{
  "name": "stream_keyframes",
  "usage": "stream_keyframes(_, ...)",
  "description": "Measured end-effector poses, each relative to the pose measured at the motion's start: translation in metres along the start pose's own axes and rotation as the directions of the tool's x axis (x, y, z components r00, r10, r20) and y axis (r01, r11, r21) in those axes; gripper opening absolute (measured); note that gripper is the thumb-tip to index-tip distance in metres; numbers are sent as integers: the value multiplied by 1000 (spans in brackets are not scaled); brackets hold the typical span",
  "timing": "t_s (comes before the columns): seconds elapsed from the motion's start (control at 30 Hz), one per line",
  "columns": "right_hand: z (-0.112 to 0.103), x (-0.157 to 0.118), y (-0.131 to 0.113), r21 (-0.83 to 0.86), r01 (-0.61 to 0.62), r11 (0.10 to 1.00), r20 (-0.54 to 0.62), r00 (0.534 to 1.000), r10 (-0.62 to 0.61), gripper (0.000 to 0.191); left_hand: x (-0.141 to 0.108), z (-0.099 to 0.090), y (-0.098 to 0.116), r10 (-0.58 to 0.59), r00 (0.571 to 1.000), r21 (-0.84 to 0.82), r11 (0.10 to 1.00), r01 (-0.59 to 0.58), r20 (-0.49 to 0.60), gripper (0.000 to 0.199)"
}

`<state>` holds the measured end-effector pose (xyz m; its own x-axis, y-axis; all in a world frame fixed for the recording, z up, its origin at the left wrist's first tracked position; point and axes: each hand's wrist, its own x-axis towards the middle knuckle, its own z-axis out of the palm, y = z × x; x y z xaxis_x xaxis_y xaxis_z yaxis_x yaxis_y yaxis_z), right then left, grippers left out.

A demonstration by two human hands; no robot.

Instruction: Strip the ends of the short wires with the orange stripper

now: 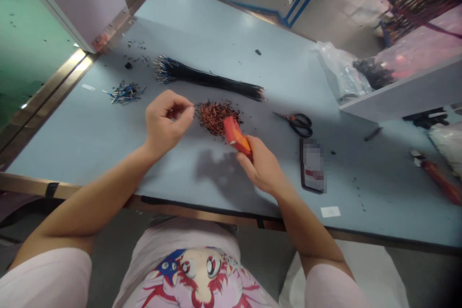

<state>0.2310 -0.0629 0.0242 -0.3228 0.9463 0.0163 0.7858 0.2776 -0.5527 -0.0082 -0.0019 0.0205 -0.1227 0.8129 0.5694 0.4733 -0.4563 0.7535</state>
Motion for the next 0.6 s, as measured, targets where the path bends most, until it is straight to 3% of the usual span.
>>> stream_keyframes(0.07, 10, 1, -5, -204, 106, 973, 55, 994, -96, 41, 4, 0, -4, -73, 992, -1, 997, 73, -106, 5)
stream_keyframes(0.13, 22, 0, -12, -279, 201, 939, 137, 976, -168, 41, 4, 1, -6, -76, 993, 23, 997, 79, -94, 4)
stream_keyframes(0.2, 29, -2, -16, -274, 266, 924, 177, 959, -223, 41, -1, 5, -6, 8, 1000, 60, 998, -8, -2, 5)
stream_keyframes(0.27, 31, -4, -17, -205, 317, 926, 163, 944, -287, 41, -8, 9, -3, 166, 981, 104, 979, -177, 101, 5)
stream_keyframes(0.37, 28, -4, -10, -85, 320, 944, -67, 943, -326, 29, -20, 12, 1, 392, 891, 175, 884, -434, 228, 7)
stream_keyframes(0.47, 26, -1, 0, -76, 263, 962, -370, 888, -272, 24, -27, 14, 3, 518, 797, 218, 777, -590, 310, 9)
stream_keyframes(0.53, 26, 0, 4, -106, 244, 964, -429, 863, -266, 28, -30, 15, 4, 576, 747, 222, 722, -655, 331, 9)
stream_keyframes(0.6, 28, 1, 5, -124, 236, 964, -408, 873, -267, 29, -31, 17, 6, 609, 714, 212, 690, -692, 345, 8)
